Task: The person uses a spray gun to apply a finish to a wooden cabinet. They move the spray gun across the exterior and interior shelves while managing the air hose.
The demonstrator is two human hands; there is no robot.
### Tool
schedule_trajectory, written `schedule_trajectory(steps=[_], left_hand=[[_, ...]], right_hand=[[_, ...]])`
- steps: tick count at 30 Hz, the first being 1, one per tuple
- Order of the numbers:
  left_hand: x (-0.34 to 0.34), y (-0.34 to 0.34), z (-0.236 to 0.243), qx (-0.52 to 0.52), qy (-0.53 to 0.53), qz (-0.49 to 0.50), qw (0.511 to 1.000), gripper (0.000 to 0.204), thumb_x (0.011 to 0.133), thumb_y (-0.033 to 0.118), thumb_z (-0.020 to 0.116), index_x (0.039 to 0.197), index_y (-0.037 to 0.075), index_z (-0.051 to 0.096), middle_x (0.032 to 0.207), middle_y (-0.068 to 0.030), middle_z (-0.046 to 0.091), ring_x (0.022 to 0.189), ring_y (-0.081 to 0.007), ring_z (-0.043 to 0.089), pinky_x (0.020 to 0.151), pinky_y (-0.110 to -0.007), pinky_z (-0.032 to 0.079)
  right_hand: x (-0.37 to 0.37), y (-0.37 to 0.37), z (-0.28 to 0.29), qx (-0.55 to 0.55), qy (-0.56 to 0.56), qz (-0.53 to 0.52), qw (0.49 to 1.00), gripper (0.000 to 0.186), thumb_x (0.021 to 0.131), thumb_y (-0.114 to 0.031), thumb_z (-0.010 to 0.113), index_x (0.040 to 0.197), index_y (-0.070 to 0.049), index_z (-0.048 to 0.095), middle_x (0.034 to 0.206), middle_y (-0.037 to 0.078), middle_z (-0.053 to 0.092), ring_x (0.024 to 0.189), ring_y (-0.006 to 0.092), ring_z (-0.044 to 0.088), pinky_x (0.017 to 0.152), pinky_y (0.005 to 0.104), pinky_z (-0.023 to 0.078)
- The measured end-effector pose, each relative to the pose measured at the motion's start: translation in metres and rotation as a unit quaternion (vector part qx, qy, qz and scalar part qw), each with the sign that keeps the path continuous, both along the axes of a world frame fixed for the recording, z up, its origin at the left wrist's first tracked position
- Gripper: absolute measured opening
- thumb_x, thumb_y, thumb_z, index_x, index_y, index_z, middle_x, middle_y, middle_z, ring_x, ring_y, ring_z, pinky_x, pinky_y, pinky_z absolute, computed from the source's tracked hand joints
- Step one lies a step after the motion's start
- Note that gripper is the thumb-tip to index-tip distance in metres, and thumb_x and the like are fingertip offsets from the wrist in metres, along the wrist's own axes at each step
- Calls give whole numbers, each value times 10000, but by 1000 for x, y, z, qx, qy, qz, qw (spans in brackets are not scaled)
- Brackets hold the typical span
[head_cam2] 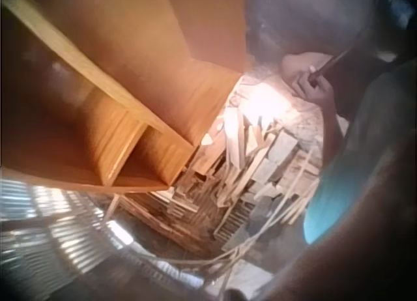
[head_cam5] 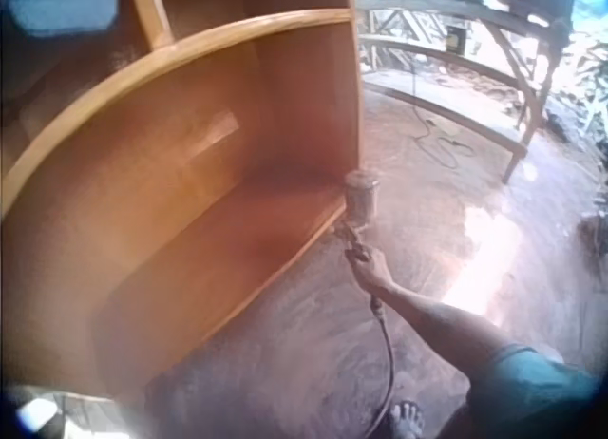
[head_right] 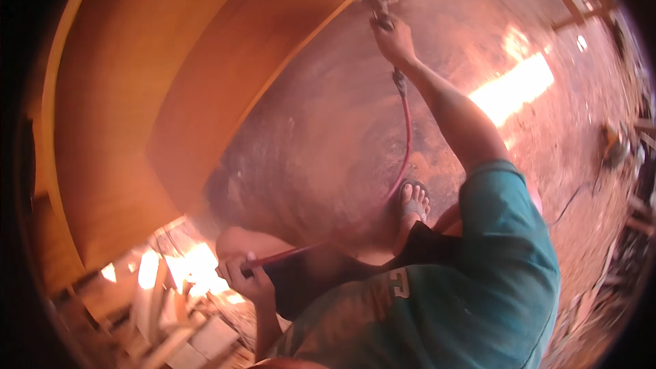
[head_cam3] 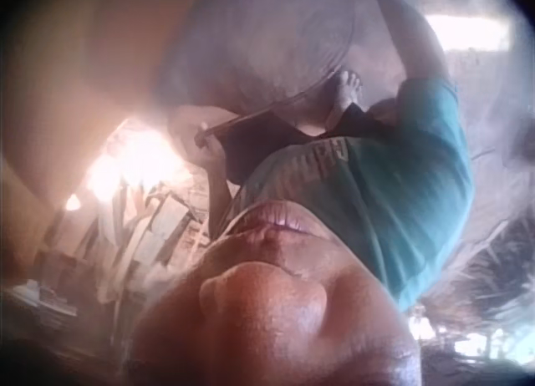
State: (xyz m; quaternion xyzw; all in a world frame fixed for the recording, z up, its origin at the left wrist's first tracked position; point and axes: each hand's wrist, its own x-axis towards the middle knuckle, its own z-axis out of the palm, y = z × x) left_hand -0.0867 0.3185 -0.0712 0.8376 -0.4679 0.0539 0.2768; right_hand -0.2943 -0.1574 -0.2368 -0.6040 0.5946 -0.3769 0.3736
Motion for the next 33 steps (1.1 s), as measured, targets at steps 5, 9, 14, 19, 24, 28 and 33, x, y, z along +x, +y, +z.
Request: schedule_trajectory(steps=[5, 9, 14, 19, 24, 28, 33], left_hand=[[21, -3, -3, -15, -11, -34, 999, 150, 796, 134, 731, 783, 69, 597, 799, -88, 544, 791, -291, 499, 748, -434, 380], [25, 23, 3, -6, 6, 10, 1000, 152, 790, 132, 723, 806, 66, 587, 865, -108, 533, 841, -311, 492, 788, -434, 377], [40, 68, 6, -68, 3, 30, 997, 189, 741, 132, 731, 833, 101, 569, 880, -82, 528, 833, -306, 483, 783, -445, 376], [45, 120, 20, -67, -3, 109, 992, 212, 738, 150, 721, 833, 112, 535, 870, -75, 493, 825, -300, 460, 775, -453, 374], [61, 164, 24, -61, -15, 165, 984, 219, 737, 175, 714, 813, 114, 517, 853, -70, 468, 818, -292, 445, 764, -461, 367], [71, 195, 28, -39, -5, 192, 981, 215, 734, 177, 712, 812, 115, 521, 846, -67, 457, 811, -286, 441, 750, -456, 358], [82, 217, 22, -43, 18, 203, 978, 206, 735, 177, 709, 806, 118, 524, 841, -64, 452, 808, -281, 438, 750, -450, 352]], right_hand=[[71, 112, -14, 135, 28, 222, 965, 342, 912, -334, 649, 920, 8, 642, 681, 151, 620, 639, 171, 589, 620, 395, 472], [151, 216, 0, 70, -31, 338, 938, 281, 928, -278, 675, 896, -2, 634, 658, 33, 583, 655, 68, 461, 577, 307, 432], [243, 301, 5, 79, -51, 421, 902, 231, 903, -202, 713, 978, 6, 648, 745, 147, 635, 717, 97, 521, 652, 347, 487], [324, 381, 12, 11, -85, 468, 879, 214, 897, -172, 716, 956, 16, 631, 721, 174, 627, 655, 125, 529, 608, 361, 474], [388, 457, -1, 102, -103, 505, 851, 212, 897, -176, 707, 925, 17, 625, 650, 145, 584, 561, 183, 560, 524, 372, 430], [404, 487, -38, -39, -5, 547, 836, 176, 910, -156, 677, 909, 12, 625, 657, 141, 596, 565, 184, 572, 508, 380, 421], [399, 504, -53, 2, 17, 448, 894, 186, 920, -157, 658, 955, 24, 630, 687, 174, 602, 607, 273, 604, 563, 415, 451]])
